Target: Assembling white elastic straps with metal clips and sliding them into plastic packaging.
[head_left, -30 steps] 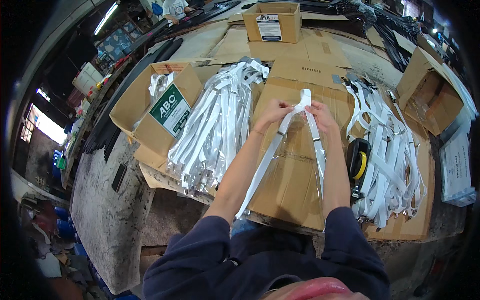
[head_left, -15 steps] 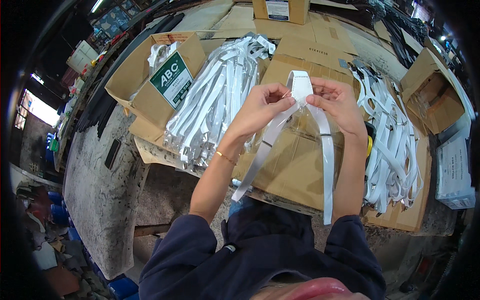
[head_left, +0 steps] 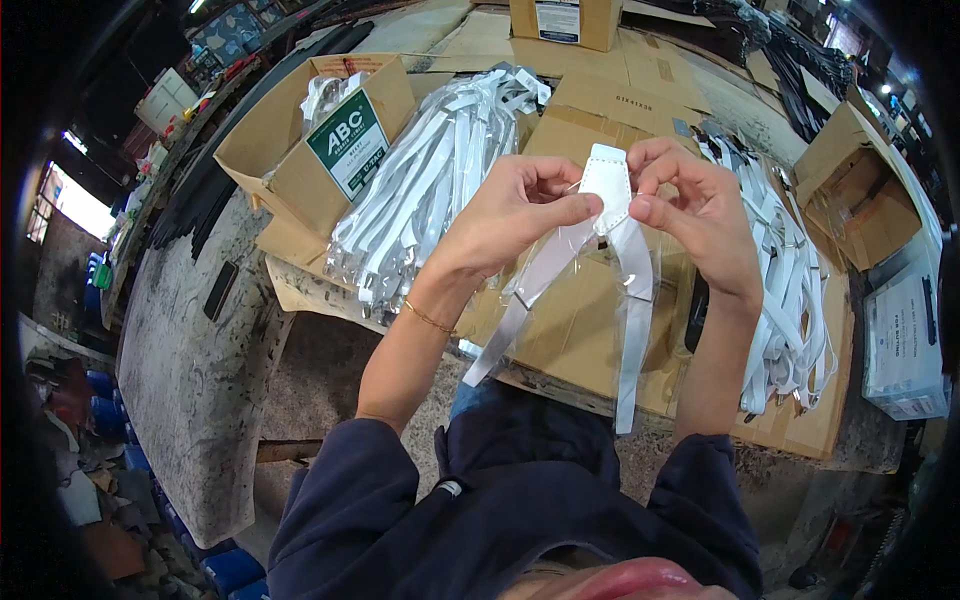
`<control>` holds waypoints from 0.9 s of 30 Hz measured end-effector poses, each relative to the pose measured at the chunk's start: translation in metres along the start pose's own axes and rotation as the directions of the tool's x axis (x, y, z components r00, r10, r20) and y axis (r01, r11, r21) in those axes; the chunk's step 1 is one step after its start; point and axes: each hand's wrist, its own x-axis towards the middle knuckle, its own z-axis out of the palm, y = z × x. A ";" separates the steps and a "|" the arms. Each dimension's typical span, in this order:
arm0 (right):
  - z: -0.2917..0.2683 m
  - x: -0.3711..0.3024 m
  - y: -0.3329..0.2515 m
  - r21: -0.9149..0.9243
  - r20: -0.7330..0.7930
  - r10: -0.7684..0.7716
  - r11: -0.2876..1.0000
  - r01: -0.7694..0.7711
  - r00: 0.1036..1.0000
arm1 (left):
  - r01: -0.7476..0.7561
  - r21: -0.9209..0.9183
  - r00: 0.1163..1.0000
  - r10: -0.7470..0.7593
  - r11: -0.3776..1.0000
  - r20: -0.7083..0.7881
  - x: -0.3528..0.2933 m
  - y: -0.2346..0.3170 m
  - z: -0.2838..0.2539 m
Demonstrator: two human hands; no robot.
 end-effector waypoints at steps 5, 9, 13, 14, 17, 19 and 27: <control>-0.001 0.001 0.005 0.193 0.147 -0.188 0.969 0.158 0.971 | -0.015 0.084 1.000 0.017 0.996 -0.026 -0.008 0.008 0.007; -0.003 -0.008 0.001 0.322 0.232 -0.170 0.943 0.090 0.958 | 0.012 0.123 0.999 -0.016 0.992 0.029 -0.010 0.012 0.012; 0.002 -0.009 -0.006 0.261 0.154 -0.212 0.951 0.167 0.965 | 0.000 -0.055 0.996 0.005 0.999 0.088 -0.015 0.008 0.012; 0.003 -0.011 -0.007 0.266 0.125 -0.226 0.946 0.187 0.966 | 0.003 -0.144 0.997 0.009 0.990 0.081 -0.017 0.010 0.016; -0.001 -0.011 -0.003 0.365 0.129 -0.300 0.900 0.236 0.945 | 0.035 -0.268 0.993 -0.003 0.963 0.121 -0.016 0.007 0.020; -0.007 -0.004 0.001 0.492 0.238 -0.399 0.836 0.244 0.886 | 0.068 -0.300 0.986 -0.018 0.951 0.165 -0.015 0.002 0.019; -0.003 -0.012 -0.020 0.065 0.194 -0.099 0.994 0.088 0.976 | 0.028 -0.233 0.994 -0.002 0.972 0.109 -0.021 0.009 0.026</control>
